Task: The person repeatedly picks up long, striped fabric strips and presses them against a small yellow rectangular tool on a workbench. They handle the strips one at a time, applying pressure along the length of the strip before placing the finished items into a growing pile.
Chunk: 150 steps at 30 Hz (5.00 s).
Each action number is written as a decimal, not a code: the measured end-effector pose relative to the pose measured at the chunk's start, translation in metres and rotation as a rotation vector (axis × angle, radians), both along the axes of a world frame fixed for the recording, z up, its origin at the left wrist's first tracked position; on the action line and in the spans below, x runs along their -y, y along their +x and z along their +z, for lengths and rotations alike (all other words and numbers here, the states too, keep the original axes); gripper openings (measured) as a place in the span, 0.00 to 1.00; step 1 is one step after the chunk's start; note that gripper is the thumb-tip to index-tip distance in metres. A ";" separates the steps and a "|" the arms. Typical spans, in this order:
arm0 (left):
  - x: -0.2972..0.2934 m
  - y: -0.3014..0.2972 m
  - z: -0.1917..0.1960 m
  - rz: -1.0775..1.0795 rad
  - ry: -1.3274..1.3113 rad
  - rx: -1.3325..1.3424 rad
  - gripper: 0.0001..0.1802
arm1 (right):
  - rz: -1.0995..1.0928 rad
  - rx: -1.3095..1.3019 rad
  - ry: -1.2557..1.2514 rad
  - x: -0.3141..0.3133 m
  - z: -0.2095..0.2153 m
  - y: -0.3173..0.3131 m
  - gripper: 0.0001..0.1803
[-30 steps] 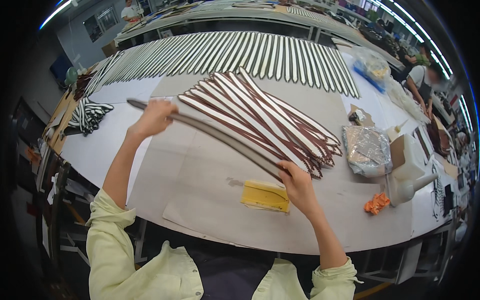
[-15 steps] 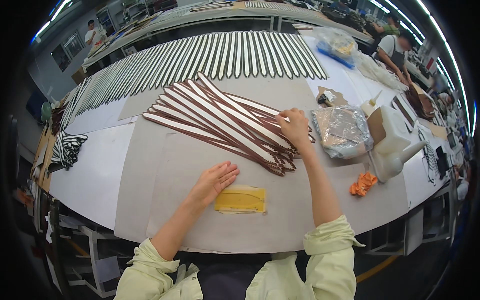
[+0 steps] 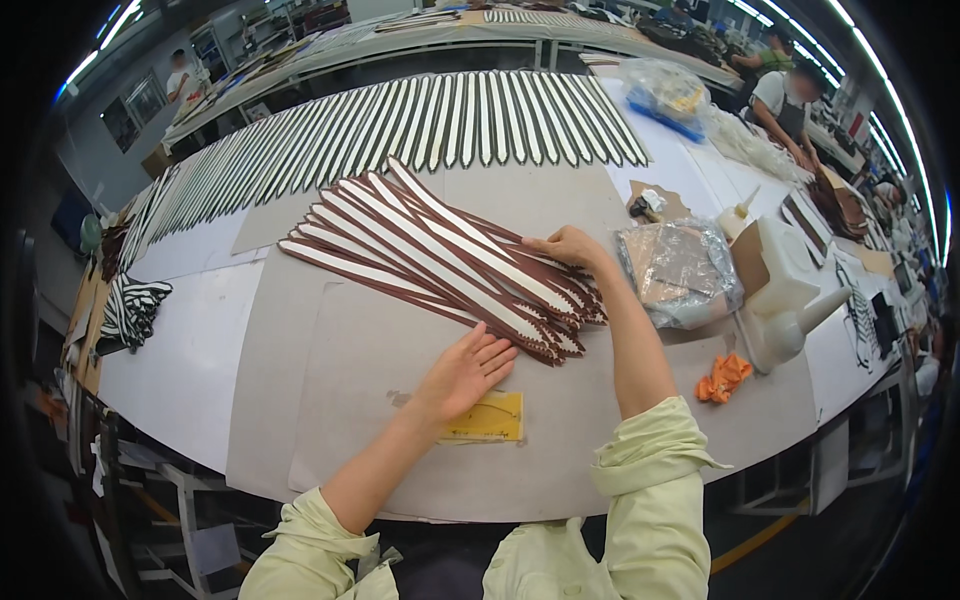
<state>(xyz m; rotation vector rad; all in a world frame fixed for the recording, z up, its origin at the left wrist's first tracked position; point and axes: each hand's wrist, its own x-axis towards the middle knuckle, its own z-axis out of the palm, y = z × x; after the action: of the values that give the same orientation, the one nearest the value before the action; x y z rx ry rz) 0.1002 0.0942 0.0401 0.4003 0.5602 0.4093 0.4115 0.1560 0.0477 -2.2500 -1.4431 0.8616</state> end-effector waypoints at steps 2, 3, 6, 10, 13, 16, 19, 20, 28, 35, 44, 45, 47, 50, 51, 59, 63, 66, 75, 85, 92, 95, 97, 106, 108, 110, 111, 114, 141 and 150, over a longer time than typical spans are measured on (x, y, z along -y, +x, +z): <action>0.004 0.009 0.008 0.033 -0.034 -0.025 0.45 | 0.052 -0.006 -0.056 0.006 0.013 -0.003 0.48; 0.005 0.012 0.002 0.021 -0.015 -0.003 0.41 | 0.079 -0.010 -0.084 0.009 0.018 -0.005 0.50; 0.005 0.018 -0.017 0.029 0.040 0.057 0.28 | 0.261 -0.038 -0.123 0.017 0.045 -0.035 0.53; 0.013 0.023 -0.026 0.072 0.086 0.094 0.21 | 0.302 -0.170 -0.110 0.041 0.051 -0.071 0.55; 0.020 0.033 -0.033 0.111 0.130 0.079 0.19 | 0.317 -0.072 -0.073 0.049 0.048 -0.076 0.55; 0.029 0.042 -0.039 0.208 0.115 0.023 0.18 | 0.314 -0.120 0.022 0.048 0.042 -0.082 0.52; 0.031 0.034 -0.045 0.266 0.071 0.050 0.23 | 0.321 -0.066 0.112 0.052 0.045 -0.095 0.49; 0.030 0.028 -0.045 0.276 0.057 0.071 0.27 | 0.328 -0.046 0.094 0.051 0.053 -0.101 0.48; 0.007 -0.045 -0.002 0.408 -0.043 0.525 0.66 | 0.306 -0.396 -0.002 0.127 0.164 -0.192 0.42; 0.049 -0.068 -0.011 0.706 0.057 0.401 0.45 | 0.104 -0.600 0.009 0.241 0.143 -0.256 0.45; 0.067 -0.152 0.022 0.616 0.396 0.858 0.56 | 0.429 -0.593 0.328 0.282 0.136 -0.332 0.44; 0.064 -0.167 0.023 0.671 0.490 0.827 0.56 | 0.493 -0.562 0.329 0.280 0.131 -0.339 0.43; 0.056 -0.198 0.024 0.768 0.632 0.777 0.56 | 0.554 -0.572 0.225 0.279 0.137 -0.356 0.46; 0.048 -0.248 0.016 0.744 0.743 0.828 0.55 | 0.614 -0.574 0.182 0.285 0.148 -0.371 0.46; 0.044 -0.265 0.012 0.728 0.780 0.848 0.55 | 0.639 -0.571 0.195 0.286 0.148 -0.376 0.46; 0.017 -0.369 -0.012 1.163 0.825 0.567 0.49 | 0.598 -0.652 -0.083 0.259 0.166 -0.403 0.50; -0.022 -0.367 0.025 1.095 0.595 0.943 0.48 | 0.599 -0.592 0.002 0.206 0.159 -0.401 0.53; -0.066 -0.367 0.048 1.248 0.637 0.721 0.46 | 0.469 -0.689 -0.040 0.156 0.158 -0.406 0.55; -0.137 -0.421 0.094 1.299 0.478 0.726 0.46 | 0.614 -0.652 -0.289 0.020 0.200 -0.445 0.42; -0.130 -0.574 0.215 1.361 0.238 0.426 0.46 | 0.593 -0.744 -0.425 -0.001 0.303 -0.595 0.39; -0.114 -0.658 0.266 1.340 0.177 0.401 0.47 | 0.635 -0.698 -0.242 0.020 0.337 -0.677 0.41; -0.125 -0.683 0.276 1.323 0.214 0.379 0.47 | 0.587 -0.700 -0.315 0.012 0.357 -0.703 0.40; -0.140 -0.695 0.286 1.310 0.220 0.402 0.47 | 0.595 -0.718 -0.272 0.004 0.367 -0.719 0.38; -0.297 -0.840 0.344 1.277 0.425 0.645 0.39 | 0.706 -0.769 -0.036 -0.153 0.364 -0.840 0.49; -0.331 -0.903 0.349 1.315 0.563 0.571 0.39 | 0.802 -0.834 -0.039 -0.212 0.350 -0.898 0.48; -0.367 -0.959 0.360 1.431 0.605 0.244 0.40 | 0.868 -0.906 -0.006 -0.269 0.329 -0.954 0.47; -0.387 -0.979 0.365 1.450 0.602 0.151 0.41 | 0.916 -0.927 0.028 -0.298 0.321 -0.976 0.47; -0.418 -1.051 0.325 1.475 0.498 -0.135 0.47 | 1.035 -0.970 -0.062 -0.373 0.282 -1.049 0.51; -0.446 -0.990 0.029 0.819 -0.258 -1.641 0.78 | 1.254 -0.260 -0.139 -0.463 0.022 -1.158 0.51; -0.450 -0.983 0.023 0.616 -0.135 -1.724 0.75 | 1.402 0.299 0.741 -0.569 0.014 -1.221 0.33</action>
<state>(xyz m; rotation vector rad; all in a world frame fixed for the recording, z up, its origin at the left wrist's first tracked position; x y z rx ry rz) -0.8827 0.5444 0.0631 0.3706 2.4148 0.5403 -0.8094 0.7253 0.0614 -0.6263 -2.8321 0.1154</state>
